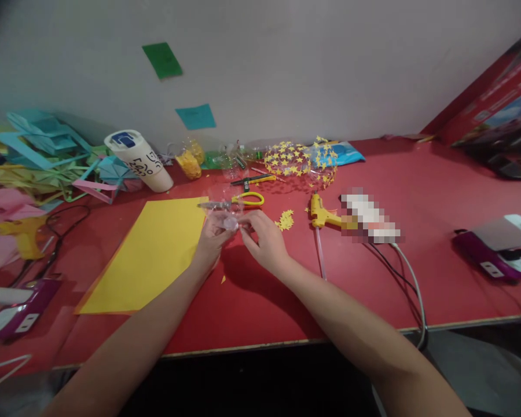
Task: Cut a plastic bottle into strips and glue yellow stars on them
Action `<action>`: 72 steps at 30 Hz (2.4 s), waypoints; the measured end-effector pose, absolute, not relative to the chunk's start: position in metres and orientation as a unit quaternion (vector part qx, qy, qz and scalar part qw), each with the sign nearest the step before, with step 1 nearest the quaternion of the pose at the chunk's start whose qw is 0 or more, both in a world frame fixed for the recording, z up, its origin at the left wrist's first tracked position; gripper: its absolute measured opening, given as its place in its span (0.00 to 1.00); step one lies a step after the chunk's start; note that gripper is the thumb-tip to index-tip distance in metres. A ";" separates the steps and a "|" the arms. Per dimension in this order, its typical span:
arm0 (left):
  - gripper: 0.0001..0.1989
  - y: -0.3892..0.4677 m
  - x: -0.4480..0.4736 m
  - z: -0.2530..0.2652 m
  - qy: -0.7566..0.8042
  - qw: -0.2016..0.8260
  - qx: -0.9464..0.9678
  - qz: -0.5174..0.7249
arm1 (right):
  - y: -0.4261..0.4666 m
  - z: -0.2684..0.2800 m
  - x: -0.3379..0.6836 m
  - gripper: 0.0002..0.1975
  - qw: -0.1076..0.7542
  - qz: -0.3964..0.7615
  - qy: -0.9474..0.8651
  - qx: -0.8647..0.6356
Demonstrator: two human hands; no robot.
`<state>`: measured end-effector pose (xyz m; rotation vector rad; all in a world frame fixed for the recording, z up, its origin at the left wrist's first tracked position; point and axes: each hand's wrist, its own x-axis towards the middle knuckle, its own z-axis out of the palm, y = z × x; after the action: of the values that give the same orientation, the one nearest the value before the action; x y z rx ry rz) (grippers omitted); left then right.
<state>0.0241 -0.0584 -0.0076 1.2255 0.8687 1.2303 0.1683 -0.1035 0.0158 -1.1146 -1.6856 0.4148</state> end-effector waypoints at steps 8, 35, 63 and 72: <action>0.19 -0.062 0.025 -0.003 0.332 0.570 0.530 0.533 | -0.103 0.015 0.168 0.06 0.527 0.144 -0.705 -0.453; 0.20 -0.061 0.026 -0.008 0.406 0.601 0.517 0.454 | -0.102 0.015 0.163 0.14 0.542 0.318 -0.581 -0.518; 0.21 -0.067 0.026 0.005 0.380 0.730 0.413 0.391 | -0.095 0.011 0.178 0.06 0.463 0.104 -0.736 -0.482; 0.22 -0.068 0.025 0.009 0.379 0.740 0.381 0.403 | -0.095 0.006 0.176 0.09 0.467 0.049 -0.763 -0.443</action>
<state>0.0254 -0.0677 0.0087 0.8366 0.8307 0.8848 0.1756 -0.0950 0.0061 -1.0880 -1.8731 0.1203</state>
